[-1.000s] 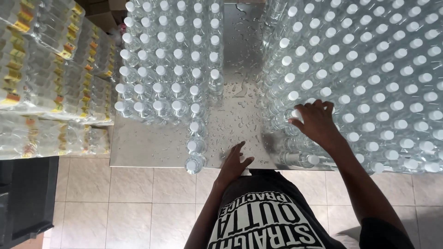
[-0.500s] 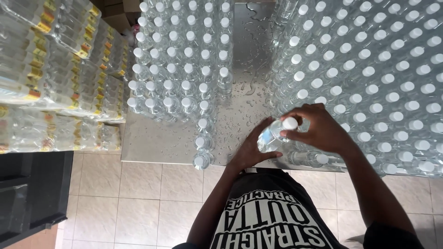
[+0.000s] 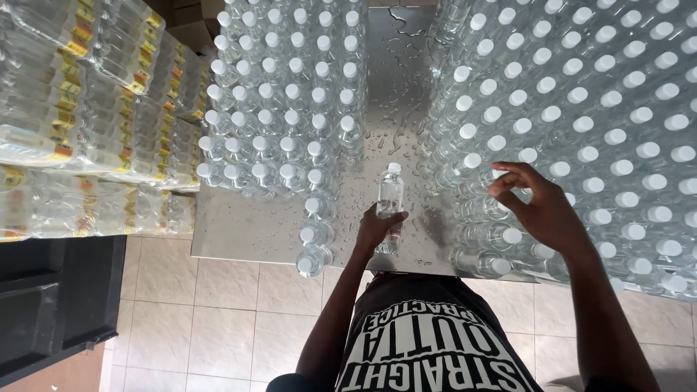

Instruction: Manually placing and tightening caps on plastic water bottles at a production station.

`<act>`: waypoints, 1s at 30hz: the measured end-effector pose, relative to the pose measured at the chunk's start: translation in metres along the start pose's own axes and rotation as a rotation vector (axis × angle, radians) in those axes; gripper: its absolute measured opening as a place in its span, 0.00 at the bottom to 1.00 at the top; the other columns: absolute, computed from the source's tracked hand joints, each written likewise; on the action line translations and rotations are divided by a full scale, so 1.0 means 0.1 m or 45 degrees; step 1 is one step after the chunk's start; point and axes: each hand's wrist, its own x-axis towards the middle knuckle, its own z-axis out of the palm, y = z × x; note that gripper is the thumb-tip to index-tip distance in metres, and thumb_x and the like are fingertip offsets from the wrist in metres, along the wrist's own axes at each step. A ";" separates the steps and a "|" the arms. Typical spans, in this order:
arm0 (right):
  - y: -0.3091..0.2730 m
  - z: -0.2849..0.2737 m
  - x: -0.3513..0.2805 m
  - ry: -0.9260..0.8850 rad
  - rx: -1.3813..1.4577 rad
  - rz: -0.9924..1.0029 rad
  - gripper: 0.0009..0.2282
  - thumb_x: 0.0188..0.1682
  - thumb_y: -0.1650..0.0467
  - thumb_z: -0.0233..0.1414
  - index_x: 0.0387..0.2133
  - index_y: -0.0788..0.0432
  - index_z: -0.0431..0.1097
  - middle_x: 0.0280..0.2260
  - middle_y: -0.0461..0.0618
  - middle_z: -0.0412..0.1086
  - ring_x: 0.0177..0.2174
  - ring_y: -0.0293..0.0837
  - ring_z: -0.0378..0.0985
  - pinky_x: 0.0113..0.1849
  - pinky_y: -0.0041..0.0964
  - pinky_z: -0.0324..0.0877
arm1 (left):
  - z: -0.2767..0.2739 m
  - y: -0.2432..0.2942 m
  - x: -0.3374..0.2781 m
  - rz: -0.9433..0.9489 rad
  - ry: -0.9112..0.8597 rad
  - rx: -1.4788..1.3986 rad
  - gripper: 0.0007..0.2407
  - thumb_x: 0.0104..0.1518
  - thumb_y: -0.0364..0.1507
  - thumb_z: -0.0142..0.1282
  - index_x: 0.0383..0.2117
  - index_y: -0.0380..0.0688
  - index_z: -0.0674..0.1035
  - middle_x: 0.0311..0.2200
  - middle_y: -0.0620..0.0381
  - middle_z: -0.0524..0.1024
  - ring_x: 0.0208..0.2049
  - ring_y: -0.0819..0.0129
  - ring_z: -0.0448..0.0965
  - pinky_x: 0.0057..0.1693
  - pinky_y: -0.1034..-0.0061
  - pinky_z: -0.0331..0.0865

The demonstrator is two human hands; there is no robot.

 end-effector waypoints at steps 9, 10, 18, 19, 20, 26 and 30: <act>0.09 -0.13 0.00 0.010 -0.004 0.157 0.17 0.57 0.62 0.54 0.59 0.47 0.76 0.47 0.46 0.81 0.47 0.42 0.82 0.40 0.38 0.67 | 0.15 0.13 -0.03 -0.015 -0.085 -0.221 0.24 0.49 0.41 0.71 0.52 0.46 0.81 0.37 0.48 0.88 0.34 0.64 0.89 0.46 0.70 0.83; 0.14 -0.10 0.05 -0.024 -0.019 0.072 0.16 0.58 0.64 0.53 0.58 0.49 0.75 0.45 0.46 0.82 0.48 0.43 0.83 0.45 0.40 0.70 | 0.15 0.15 -0.04 0.006 -0.098 -0.225 0.27 0.48 0.42 0.71 0.54 0.44 0.81 0.39 0.46 0.88 0.36 0.62 0.89 0.47 0.70 0.84; 0.13 0.12 0.31 -0.114 -0.065 -0.400 0.14 0.56 0.74 0.58 0.54 0.64 0.76 0.39 0.63 0.82 0.47 0.61 0.85 0.58 0.63 0.68 | 0.05 0.15 -0.19 0.206 -0.109 -0.102 0.29 0.50 0.43 0.73 0.58 0.44 0.80 0.47 0.43 0.84 0.53 0.50 0.83 0.62 0.49 0.75; 0.14 0.14 0.36 -0.139 -0.180 -0.459 0.17 0.57 0.70 0.57 0.59 0.60 0.72 0.43 0.60 0.81 0.50 0.59 0.83 0.57 0.61 0.68 | 0.03 0.12 -0.17 0.305 -0.189 -0.154 0.30 0.50 0.41 0.75 0.59 0.43 0.78 0.49 0.44 0.83 0.53 0.53 0.82 0.61 0.52 0.76; 0.15 0.16 0.40 -0.164 -0.296 -0.517 0.20 0.58 0.66 0.56 0.63 0.57 0.68 0.46 0.56 0.79 0.52 0.57 0.81 0.57 0.58 0.67 | 0.02 0.10 -0.16 0.405 -0.270 -0.205 0.31 0.50 0.39 0.76 0.60 0.43 0.76 0.50 0.46 0.82 0.53 0.56 0.82 0.60 0.54 0.77; -0.21 0.07 0.50 -0.411 -0.656 -0.907 0.23 0.61 0.62 0.50 0.67 0.57 0.62 0.50 0.61 0.76 0.54 0.61 0.78 0.55 0.59 0.72 | -0.25 0.47 -0.59 0.646 -0.534 -0.142 0.36 0.47 0.33 0.81 0.63 0.36 0.73 0.51 0.41 0.80 0.54 0.55 0.79 0.60 0.58 0.77; -0.07 0.05 0.62 -0.495 -0.924 -1.134 0.20 0.64 0.57 0.44 0.60 0.58 0.66 0.49 0.56 0.75 0.53 0.57 0.77 0.54 0.53 0.73 | -0.33 0.50 -0.73 0.669 -0.619 -0.019 0.35 0.47 0.31 0.80 0.64 0.37 0.73 0.52 0.37 0.80 0.55 0.52 0.79 0.61 0.54 0.78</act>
